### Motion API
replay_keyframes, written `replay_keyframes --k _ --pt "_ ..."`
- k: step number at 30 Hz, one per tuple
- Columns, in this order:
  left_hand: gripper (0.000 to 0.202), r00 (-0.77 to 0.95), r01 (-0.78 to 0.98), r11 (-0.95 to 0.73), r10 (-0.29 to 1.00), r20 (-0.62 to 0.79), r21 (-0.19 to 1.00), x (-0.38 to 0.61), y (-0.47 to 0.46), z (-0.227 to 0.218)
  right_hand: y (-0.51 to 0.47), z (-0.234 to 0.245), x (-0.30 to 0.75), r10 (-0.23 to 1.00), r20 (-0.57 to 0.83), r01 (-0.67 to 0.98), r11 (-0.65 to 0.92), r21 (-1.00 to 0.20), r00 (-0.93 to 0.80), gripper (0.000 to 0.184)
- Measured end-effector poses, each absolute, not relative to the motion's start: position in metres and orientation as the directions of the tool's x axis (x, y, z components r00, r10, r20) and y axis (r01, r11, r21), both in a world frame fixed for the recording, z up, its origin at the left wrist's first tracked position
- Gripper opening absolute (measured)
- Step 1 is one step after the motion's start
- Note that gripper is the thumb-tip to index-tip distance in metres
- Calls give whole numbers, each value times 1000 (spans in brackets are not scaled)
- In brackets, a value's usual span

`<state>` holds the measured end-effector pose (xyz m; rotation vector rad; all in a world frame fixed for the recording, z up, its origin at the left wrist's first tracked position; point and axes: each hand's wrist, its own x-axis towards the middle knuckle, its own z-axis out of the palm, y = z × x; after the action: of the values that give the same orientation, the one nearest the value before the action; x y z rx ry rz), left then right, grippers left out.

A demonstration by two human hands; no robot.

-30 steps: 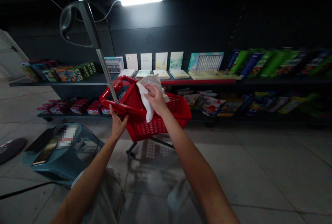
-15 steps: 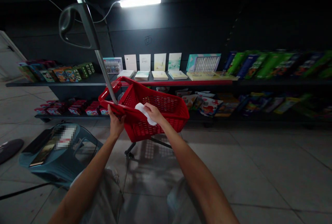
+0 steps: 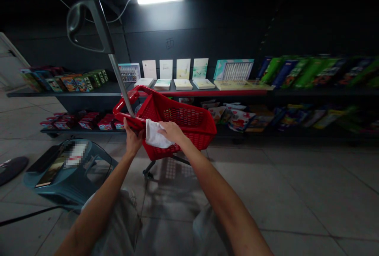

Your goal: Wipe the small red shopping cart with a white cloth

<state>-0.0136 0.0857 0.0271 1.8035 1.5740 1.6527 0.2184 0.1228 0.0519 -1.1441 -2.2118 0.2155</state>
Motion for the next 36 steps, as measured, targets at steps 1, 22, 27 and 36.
replay_keyframes --k 1,22,27,36 --pt "106 -218 525 -392 796 565 755 -14 86 27 125 48 219 809 418 702 576 -419 -414 32" --pt "106 -224 535 -351 818 530 768 -16 84 27 103 94 195 703 507 639 693 -333 -498 25" --pt "105 -219 533 -358 817 533 767 -16 83 27 120 80 193 829 420 629 556 -543 -370 35" --pt "108 -239 522 -334 826 510 785 -17 86 29 116 72 166 910 335 883 351 -313 -243 56"
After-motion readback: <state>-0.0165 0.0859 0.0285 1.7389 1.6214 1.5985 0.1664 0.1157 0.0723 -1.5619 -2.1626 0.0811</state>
